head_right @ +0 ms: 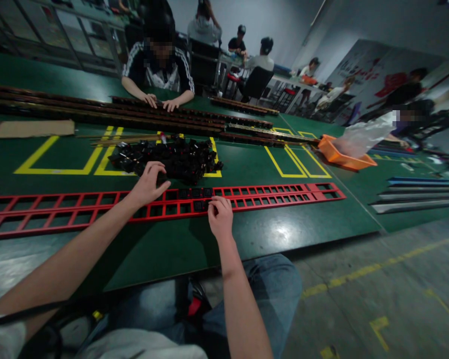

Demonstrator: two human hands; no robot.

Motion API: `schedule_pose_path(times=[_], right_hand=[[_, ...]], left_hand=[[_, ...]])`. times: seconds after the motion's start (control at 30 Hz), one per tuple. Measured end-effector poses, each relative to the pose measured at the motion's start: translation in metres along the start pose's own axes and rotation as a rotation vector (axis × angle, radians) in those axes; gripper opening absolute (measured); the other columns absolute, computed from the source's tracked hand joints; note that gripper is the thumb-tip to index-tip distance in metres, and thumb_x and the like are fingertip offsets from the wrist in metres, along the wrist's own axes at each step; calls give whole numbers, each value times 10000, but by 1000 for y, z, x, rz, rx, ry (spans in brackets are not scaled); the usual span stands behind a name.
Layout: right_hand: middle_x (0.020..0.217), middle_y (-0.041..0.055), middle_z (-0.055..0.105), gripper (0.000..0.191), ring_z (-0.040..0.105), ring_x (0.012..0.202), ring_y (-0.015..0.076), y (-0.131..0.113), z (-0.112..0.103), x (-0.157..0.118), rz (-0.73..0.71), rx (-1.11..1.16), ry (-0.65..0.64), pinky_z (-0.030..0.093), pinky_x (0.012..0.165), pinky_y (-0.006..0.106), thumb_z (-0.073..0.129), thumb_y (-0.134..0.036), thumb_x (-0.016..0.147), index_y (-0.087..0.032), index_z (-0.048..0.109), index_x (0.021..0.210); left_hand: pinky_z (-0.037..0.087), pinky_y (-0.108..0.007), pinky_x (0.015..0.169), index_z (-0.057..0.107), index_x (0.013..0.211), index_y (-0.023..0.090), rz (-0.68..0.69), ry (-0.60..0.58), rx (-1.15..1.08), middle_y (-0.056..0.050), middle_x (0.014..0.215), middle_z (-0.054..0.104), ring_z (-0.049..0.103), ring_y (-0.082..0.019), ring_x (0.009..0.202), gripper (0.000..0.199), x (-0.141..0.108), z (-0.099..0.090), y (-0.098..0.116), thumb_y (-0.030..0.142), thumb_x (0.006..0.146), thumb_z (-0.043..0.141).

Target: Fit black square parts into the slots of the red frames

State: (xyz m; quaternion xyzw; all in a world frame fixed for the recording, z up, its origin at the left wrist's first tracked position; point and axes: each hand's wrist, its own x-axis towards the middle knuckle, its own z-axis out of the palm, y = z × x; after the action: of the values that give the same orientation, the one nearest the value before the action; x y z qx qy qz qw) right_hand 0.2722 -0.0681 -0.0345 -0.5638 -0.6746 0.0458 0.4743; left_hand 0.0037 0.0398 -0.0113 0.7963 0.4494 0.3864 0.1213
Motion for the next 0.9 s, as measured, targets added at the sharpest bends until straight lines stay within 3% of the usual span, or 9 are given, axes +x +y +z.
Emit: schedule_pose_path(times=[0.17, 0.47, 0.67, 0.77, 0.9], right_hand=[[1018, 82, 733, 181, 650, 966, 237, 0, 0, 0, -7, 4, 10, 537, 881, 416, 557, -182, 930, -223, 719, 861], [1017, 85, 731, 185, 645, 962, 238, -3, -1, 1, 5, 4, 0, 530, 879, 419, 552, -186, 931, -219, 720, 862], [1015, 86, 734, 181, 646, 961, 238, -2, -1, 1, 2, 11, 4, 529, 878, 413, 559, -185, 927, -217, 724, 859], [1018, 83, 732, 177, 648, 973, 237, 0, -1, 0, 3, 9, -1, 524, 888, 411, 561, -185, 927, -217, 721, 860], [1017, 88, 733, 174, 648, 978, 242, 1, 0, 0, -7, 12, 2, 522, 896, 415, 562, -183, 925, -215, 720, 861]], left_hand=[[427, -463, 1137, 428, 1078, 208, 7, 59, -2, -135, 1259, 433, 477, -269, 1290, 512, 0, 4, -3, -6, 637, 577], [434, -473, 1129, 459, 1143, 207, 23, 117, -6, -131, 1283, 455, 484, -275, 1292, 450, 0, 1, 5, 69, 749, 626], [500, -427, 986, 506, 1109, 205, -45, 46, -7, -83, 1126, 582, 590, -252, 1090, 339, 1, 0, 5, 295, 841, 693], [508, -379, 883, 532, 1090, 205, -60, -41, -14, -56, 1034, 623, 619, -226, 959, 320, 0, -1, 7, 375, 865, 683], [490, -348, 815, 550, 1064, 206, -37, -159, 24, -60, 1054, 641, 626, -225, 942, 325, -1, -2, 10, 431, 863, 671]])
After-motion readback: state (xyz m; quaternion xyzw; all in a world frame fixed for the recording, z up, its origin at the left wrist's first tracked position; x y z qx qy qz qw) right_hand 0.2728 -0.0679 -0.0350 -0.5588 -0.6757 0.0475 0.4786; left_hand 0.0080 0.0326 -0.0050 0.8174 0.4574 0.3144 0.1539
